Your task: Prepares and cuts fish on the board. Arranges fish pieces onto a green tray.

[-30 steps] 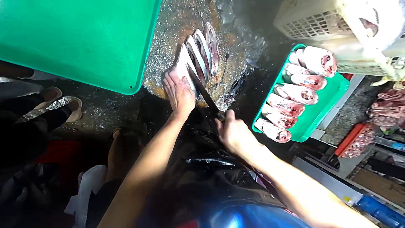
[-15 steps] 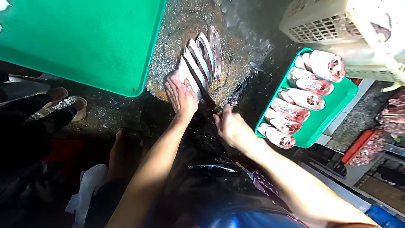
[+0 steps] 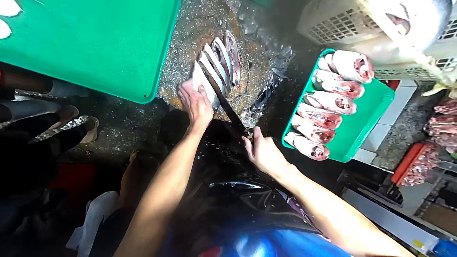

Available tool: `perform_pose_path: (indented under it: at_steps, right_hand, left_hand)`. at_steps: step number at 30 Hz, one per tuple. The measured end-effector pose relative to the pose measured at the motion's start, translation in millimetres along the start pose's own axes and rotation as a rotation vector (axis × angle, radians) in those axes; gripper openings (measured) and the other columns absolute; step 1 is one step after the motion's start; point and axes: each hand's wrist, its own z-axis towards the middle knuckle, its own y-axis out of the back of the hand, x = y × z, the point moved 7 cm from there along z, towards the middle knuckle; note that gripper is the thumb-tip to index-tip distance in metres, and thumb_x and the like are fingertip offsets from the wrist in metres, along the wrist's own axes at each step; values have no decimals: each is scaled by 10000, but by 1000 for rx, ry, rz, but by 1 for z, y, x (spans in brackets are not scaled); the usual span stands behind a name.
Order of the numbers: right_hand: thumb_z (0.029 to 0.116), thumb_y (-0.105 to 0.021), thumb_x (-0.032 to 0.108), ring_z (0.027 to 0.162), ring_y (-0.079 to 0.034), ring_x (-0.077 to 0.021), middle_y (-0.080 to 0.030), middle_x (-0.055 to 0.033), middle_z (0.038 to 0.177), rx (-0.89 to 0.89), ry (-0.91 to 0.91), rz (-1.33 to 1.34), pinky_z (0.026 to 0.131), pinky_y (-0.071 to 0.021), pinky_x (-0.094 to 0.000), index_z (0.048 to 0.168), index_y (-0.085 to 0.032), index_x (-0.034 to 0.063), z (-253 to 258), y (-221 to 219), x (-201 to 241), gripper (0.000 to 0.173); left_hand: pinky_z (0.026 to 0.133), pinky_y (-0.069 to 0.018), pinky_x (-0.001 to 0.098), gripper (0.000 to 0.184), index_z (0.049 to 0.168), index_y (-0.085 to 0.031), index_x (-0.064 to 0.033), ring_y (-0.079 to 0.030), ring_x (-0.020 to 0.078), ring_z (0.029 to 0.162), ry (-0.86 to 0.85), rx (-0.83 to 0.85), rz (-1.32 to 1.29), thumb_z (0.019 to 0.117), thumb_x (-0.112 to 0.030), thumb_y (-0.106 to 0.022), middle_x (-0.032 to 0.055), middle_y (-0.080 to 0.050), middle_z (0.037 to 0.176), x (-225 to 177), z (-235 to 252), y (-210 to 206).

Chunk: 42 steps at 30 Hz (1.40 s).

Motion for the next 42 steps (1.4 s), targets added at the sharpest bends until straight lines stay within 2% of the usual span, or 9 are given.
perform_pose_path:
  at_steps: [11, 15, 20, 24, 27, 31, 34, 38, 42]
  right_hand:
    - [1070, -411, 425, 674, -698, -292, -615, -66, 691, 143, -31, -188, 591, -571, -465, 1134, -537, 84, -27, 41, 15, 369]
    - [1078, -441, 439, 811, -728, -327, -669, -119, 805, 295, -188, -172, 704, -597, -506, 1242, -516, 61, 4, 38, 32, 419]
    - [1078, -428, 472, 687, -716, -366, -654, -149, 745, 79, -111, -21, 587, -588, -549, 1293, -466, 30, 92, -26, 44, 492]
    - [1078, -407, 506, 582, -676, -317, -614, -109, 685, 76, -34, 11, 495, -558, -512, 1261, -474, 58, 84, -21, 38, 489]
    - [1079, -419, 481, 647, -700, -299, -632, -92, 725, 112, -34, -34, 555, -584, -500, 1247, -472, 66, 81, -4, 47, 450]
    - [1074, -428, 456, 680, -717, -338, -668, -142, 762, 8, -25, 53, 608, -597, -532, 1367, -450, 0, 98, -45, 31, 543]
    - [1087, -414, 480, 634, -693, -316, -659, -135, 775, 61, 18, 111, 557, -587, -530, 1370, -455, 39, 77, -43, 17, 527]
    - [1086, -422, 460, 801, -720, -337, -682, -143, 846, 191, -46, 49, 725, -592, -547, 1250, -534, 41, 53, -36, -10, 463]
    - [1072, -425, 488, 737, -710, -326, -664, -124, 778, 118, -1, 59, 659, -588, -544, 1158, -572, 70, 32, -31, -11, 451]
  left_hand:
    - [1111, -415, 435, 384, 1338, -505, -12, -491, 326, 1304, -50, -103, -35, 1060, -252, -396, 203, -523, 1357, 6, -28, 4]
    - [1112, -403, 495, 433, 1413, -451, -8, -463, 368, 1355, 30, 27, 84, 1064, -254, -378, 227, -478, 1438, 0, -24, 1]
    - [1109, -401, 502, 435, 1426, -435, -23, -458, 362, 1362, 66, 57, 118, 1067, -263, -385, 224, -466, 1450, 2, -21, -2]
    - [1077, -427, 479, 412, 1393, -473, -40, -483, 333, 1333, 46, 0, 125, 1059, -268, -392, 191, -490, 1439, 3, -27, -3]
    - [1085, -421, 487, 435, 1424, -458, -24, -485, 349, 1333, 39, -9, 130, 1061, -251, -385, 220, -498, 1424, 2, -27, -1]
    - [1106, -409, 511, 448, 1469, -404, -51, -441, 357, 1391, 19, 17, 163, 1074, -252, -340, 213, -426, 1509, 1, -34, -6]
    - [1079, -427, 479, 430, 1421, -490, -70, -502, 326, 1314, 50, -89, 162, 1039, -231, -374, 186, -528, 1406, 5, -39, -4]
    - [1074, -417, 496, 421, 1429, -457, -67, -508, 322, 1295, 92, -210, 94, 1048, -216, -359, 172, -534, 1380, 6, -31, -3]
    - [1049, -486, 353, 434, 1444, -398, 16, -564, 219, 1200, -43, -418, -341, 1074, -211, -385, 178, -564, 1308, 30, -46, 9]
